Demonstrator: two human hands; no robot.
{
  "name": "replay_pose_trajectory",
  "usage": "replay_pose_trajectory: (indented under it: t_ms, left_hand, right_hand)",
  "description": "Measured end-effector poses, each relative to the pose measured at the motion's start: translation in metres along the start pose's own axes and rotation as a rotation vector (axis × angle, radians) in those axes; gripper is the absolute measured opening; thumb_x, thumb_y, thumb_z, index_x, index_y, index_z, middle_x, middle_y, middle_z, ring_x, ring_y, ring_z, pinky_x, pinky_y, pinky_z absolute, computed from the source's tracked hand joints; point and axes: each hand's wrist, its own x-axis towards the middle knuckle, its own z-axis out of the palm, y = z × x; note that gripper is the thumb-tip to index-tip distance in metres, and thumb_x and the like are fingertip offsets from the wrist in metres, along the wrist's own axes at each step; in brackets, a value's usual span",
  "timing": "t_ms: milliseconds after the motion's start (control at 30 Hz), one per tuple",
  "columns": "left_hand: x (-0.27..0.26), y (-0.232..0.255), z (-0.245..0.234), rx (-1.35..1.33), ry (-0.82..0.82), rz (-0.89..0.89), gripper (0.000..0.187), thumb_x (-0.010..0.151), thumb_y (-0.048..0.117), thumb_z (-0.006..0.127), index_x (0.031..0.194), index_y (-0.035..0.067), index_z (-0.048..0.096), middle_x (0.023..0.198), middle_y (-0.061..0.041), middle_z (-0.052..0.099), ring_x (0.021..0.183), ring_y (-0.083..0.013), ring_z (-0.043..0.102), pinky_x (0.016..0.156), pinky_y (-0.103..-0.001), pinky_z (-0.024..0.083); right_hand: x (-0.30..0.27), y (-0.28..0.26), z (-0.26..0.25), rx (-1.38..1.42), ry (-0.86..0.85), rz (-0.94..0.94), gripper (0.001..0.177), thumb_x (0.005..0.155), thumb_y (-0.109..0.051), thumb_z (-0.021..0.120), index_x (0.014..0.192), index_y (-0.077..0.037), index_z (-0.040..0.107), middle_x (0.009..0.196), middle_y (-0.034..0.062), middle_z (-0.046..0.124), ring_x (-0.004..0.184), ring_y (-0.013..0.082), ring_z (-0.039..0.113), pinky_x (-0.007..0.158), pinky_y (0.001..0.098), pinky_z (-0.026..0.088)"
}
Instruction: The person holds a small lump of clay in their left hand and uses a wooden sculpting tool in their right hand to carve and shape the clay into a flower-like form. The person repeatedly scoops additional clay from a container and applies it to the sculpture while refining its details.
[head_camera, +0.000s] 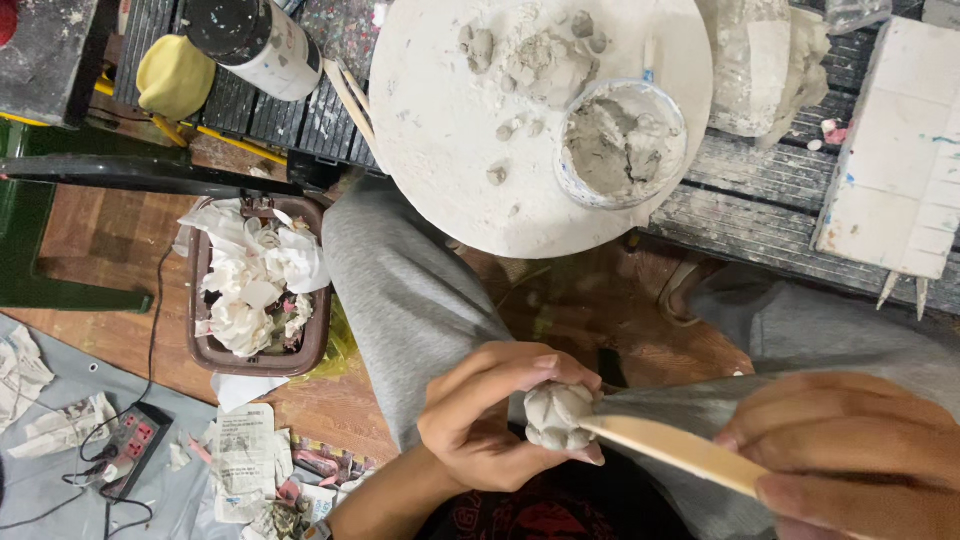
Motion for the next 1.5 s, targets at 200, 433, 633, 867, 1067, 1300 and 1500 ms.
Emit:
replay_pose_trajectory:
  t_ms: [200, 433, 633, 867, 1067, 1300, 1500]
  left_hand:
    - [0.003, 0.004, 0.001, 0.0, 0.003, -0.046, 0.057, 0.087, 0.017, 0.092, 0.132, -0.004, 0.063, 0.114, -0.022, 0.072, 0.097, -0.0287, 0.081, 0.081, -0.036, 0.073]
    - [0.003, 0.001, 0.001, -0.008, 0.016, -0.028, 0.048, 0.086, 0.017, 0.092, 0.123, -0.004, 0.069, 0.115, -0.021, 0.073, 0.099, -0.0293, 0.082, 0.081, -0.035, 0.073]
    - [-0.001, 0.003, -0.005, 0.043, -0.009, -0.059, 0.049, 0.086, 0.017, 0.091, 0.125, -0.002, 0.07, 0.118, -0.02, 0.072, 0.1, -0.0267, 0.08, 0.084, -0.035, 0.071]
    - [0.0, -0.01, -0.003, 0.023, -0.032, -0.17, 0.053, 0.086, 0.01, 0.091, 0.13, -0.002, 0.065, 0.126, -0.022, 0.069, 0.109, -0.0272, 0.078, 0.089, -0.034, 0.072]
    - [0.006, -0.005, -0.009, 0.108, -0.059, -0.264, 0.047, 0.084, 0.002, 0.091, 0.125, -0.002, 0.067, 0.125, -0.019, 0.07, 0.111, -0.0232, 0.076, 0.09, -0.032, 0.069]
    - [0.004, -0.01, -0.019, 0.15, -0.021, -0.239, 0.047, 0.082, 0.001, 0.092, 0.123, 0.0, 0.069, 0.125, -0.016, 0.07, 0.113, -0.0226, 0.074, 0.095, -0.033, 0.066]
    - [0.001, -0.015, -0.031, 0.155, 0.011, -0.252, 0.048, 0.08, 0.001, 0.091, 0.123, 0.001, 0.069, 0.127, -0.016, 0.069, 0.116, -0.024, 0.074, 0.098, -0.034, 0.067]
  right_hand:
    - [0.005, 0.0, 0.0, -0.022, -0.043, 0.035, 0.046, 0.085, -0.022, 0.081, 0.125, -0.017, 0.061, 0.108, 0.0011, 0.072, 0.096, 0.0259, 0.08, 0.08, 0.0432, 0.064]
    - [-0.01, 0.0, 0.002, -0.034, -0.056, 0.053, 0.042, 0.089, -0.019, 0.076, 0.128, -0.021, 0.062, 0.106, -0.0002, 0.074, 0.096, 0.0236, 0.076, 0.082, 0.043, 0.064]
    - [-0.013, 0.018, -0.011, -0.02, -0.066, 0.003, 0.037, 0.092, -0.017, 0.075, 0.125, -0.012, 0.06, 0.099, 0.0025, 0.076, 0.096, 0.023, 0.077, 0.083, 0.0429, 0.065]
    - [0.034, 0.049, -0.001, -0.253, 0.399, 0.095, 0.016, 0.113, -0.003, 0.057, 0.125, 0.007, 0.06, 0.099, 0.0227, 0.069, 0.088, 0.0279, 0.075, 0.079, 0.0359, 0.066]
    - [0.085, 0.066, -0.002, -0.489, 0.458, 0.159, 0.015, 0.108, 0.003, 0.054, 0.116, 0.013, 0.062, 0.089, 0.0235, 0.07, 0.08, 0.0252, 0.073, 0.067, 0.0322, 0.063]
    - [0.101, 0.073, 0.0, -0.513, 0.422, 0.199, 0.016, 0.123, 0.0, 0.054, 0.121, 0.013, 0.063, 0.094, 0.0196, 0.071, 0.084, 0.0201, 0.073, 0.074, 0.0276, 0.061]
    - [0.1, 0.082, 0.0, -0.343, 0.505, 0.26, 0.017, 0.125, -0.004, 0.054, 0.122, 0.011, 0.062, 0.093, 0.017, 0.07, 0.079, 0.0168, 0.07, 0.073, 0.0264, 0.06]
